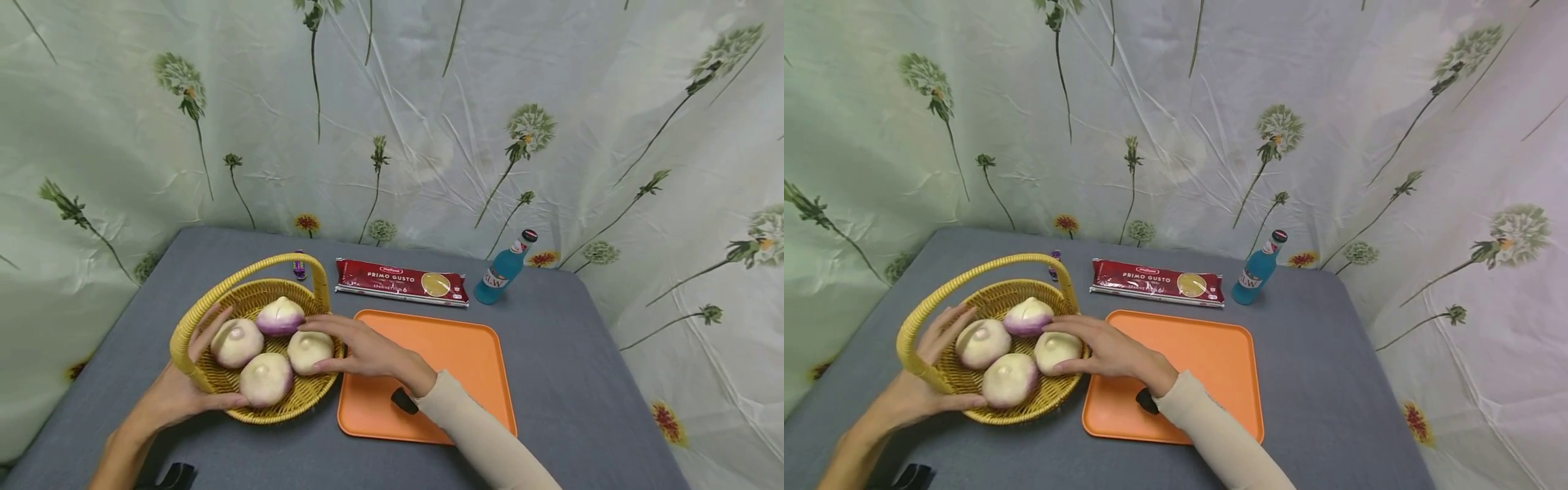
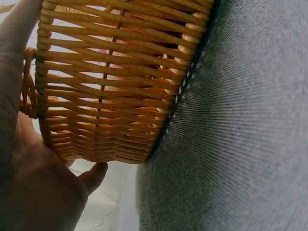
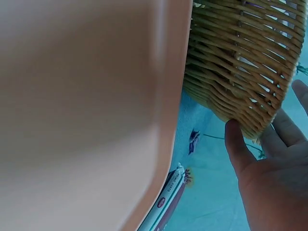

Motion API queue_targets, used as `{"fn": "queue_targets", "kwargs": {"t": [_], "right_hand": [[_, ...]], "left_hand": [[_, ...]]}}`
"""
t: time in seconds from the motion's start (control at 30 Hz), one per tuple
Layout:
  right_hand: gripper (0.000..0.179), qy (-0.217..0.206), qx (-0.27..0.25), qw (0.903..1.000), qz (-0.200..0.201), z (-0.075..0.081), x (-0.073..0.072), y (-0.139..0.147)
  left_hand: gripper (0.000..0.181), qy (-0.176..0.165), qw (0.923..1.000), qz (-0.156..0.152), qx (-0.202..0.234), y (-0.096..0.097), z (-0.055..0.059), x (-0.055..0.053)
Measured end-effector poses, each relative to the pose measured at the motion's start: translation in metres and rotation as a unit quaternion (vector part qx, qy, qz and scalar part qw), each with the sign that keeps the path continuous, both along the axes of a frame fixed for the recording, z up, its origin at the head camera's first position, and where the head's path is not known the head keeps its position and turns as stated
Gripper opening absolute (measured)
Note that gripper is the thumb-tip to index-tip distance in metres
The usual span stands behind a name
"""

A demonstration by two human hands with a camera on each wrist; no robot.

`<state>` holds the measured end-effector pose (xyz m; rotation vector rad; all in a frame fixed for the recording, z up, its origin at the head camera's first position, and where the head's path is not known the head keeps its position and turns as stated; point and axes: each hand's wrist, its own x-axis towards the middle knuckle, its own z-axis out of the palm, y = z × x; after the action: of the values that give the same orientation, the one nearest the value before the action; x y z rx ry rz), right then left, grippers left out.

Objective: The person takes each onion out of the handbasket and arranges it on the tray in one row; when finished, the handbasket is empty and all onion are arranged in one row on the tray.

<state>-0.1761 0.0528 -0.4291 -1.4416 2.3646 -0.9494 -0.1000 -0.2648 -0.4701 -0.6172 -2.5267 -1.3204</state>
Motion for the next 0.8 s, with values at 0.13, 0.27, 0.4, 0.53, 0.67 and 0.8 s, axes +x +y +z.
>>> {"fn": "queue_targets", "kwargs": {"t": [0.13, 0.27, 0.4, 0.53, 0.67, 0.8], "right_hand": [[0.059, 0.0, 0.0, 1.0, 0.002, -0.002, -0.001, -0.003], [0.059, 0.002, 0.003, 1.0, 0.001, -0.004, -0.002, -0.006], [0.058, 0.011, 0.017, 0.9998, -0.002, -0.004, -0.002, -0.009], [0.056, 0.012, 0.024, 0.9996, -0.008, -0.004, -0.001, -0.01], [0.057, 0.016, 0.028, 0.9994, -0.013, -0.005, 0.0, -0.012], [0.06, 0.032, 0.033, 0.9988, -0.016, -0.006, -0.001, -0.013]], "left_hand": [[0.137, 0.002, 1.0, -0.002, 0.003, 0.002, 0.002, 0.001], [0.138, 0.007, 1.0, -0.004, 0.003, 0.002, 0.001, 0.001], [0.138, 0.003, 1.0, 0.0, 0.002, 0.001, -0.001, 0.001], [0.139, 0.003, 1.0, 0.001, 0.0, 0.0, -0.002, 0.001], [0.139, 0.004, 1.0, 0.001, -0.002, 0.0, -0.002, 0.001], [0.14, 0.005, 1.0, 0.002, -0.001, 0.001, -0.001, 0.0]]}}
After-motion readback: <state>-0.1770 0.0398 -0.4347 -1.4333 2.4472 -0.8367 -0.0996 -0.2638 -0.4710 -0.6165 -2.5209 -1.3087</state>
